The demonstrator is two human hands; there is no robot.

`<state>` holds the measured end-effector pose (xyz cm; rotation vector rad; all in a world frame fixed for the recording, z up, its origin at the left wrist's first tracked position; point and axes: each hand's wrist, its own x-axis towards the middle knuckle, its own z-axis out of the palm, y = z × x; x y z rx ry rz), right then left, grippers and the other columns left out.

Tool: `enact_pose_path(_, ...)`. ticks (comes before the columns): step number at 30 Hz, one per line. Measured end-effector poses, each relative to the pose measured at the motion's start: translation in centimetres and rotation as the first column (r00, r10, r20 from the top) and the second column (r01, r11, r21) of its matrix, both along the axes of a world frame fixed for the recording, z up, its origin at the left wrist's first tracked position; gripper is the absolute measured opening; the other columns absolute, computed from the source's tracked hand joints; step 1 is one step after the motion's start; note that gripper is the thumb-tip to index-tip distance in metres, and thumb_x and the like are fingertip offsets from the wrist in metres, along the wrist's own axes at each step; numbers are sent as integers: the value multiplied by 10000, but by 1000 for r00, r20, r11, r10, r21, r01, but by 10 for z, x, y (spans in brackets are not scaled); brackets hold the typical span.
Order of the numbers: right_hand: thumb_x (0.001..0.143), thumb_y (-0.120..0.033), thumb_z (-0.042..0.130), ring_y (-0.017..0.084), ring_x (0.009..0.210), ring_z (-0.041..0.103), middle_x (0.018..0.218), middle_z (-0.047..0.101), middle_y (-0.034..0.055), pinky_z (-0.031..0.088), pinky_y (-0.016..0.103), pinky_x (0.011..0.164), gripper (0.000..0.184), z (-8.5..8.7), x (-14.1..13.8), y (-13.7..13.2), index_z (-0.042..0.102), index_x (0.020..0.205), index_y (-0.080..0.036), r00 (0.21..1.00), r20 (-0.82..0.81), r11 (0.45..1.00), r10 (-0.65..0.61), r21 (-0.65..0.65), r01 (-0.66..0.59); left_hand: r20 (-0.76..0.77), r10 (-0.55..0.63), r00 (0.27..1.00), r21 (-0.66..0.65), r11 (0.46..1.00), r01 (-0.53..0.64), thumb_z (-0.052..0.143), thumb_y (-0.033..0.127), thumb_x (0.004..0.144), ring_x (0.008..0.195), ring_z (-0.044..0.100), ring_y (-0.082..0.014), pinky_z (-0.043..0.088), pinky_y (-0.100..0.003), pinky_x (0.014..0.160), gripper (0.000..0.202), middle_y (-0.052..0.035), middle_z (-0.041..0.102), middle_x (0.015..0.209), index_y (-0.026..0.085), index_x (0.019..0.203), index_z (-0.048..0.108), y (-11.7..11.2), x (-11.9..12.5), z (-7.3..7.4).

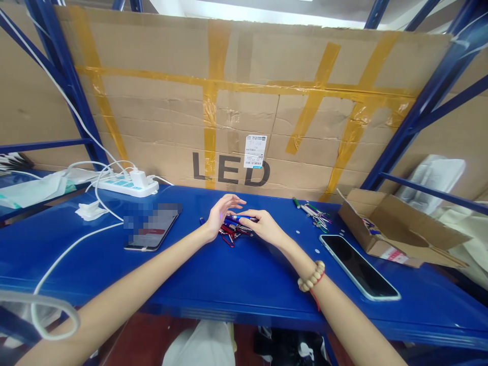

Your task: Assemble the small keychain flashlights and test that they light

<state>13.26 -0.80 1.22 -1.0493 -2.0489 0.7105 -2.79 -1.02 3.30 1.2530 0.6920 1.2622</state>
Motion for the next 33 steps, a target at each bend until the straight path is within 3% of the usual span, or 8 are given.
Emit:
enact_pose_path(14,789,-474,565,184,831,636,920,711,5,475,260,705,317,3,0,-2,709,950,-242,999,34,999,-40,27,40,-7,17,1000,28,999,-17,435,410,748,933,568,-244,395,-332,745,264,-74,674,943,181,805,553,3,1,-3)
enact_pose_path(23,818,-435,538,195,935,619,1022,689,-5,471,291,794,297,4,2,-1,682,1022,-275,997,63,997,-44,70,40,-4,43,999,-3,999,-43,448,401,735,910,578,-241,397,-335,758,254,-73,683,901,177,790,555,4,1,-2)
enact_pose_path(33,815,-477,530,195,903,620,987,696,7,462,293,811,330,4,2,-2,683,1002,-251,992,100,994,-79,88,71,-41,63,997,6,998,-63,433,415,720,905,576,-235,392,-314,718,262,-74,675,934,184,797,529,4,0,-1)
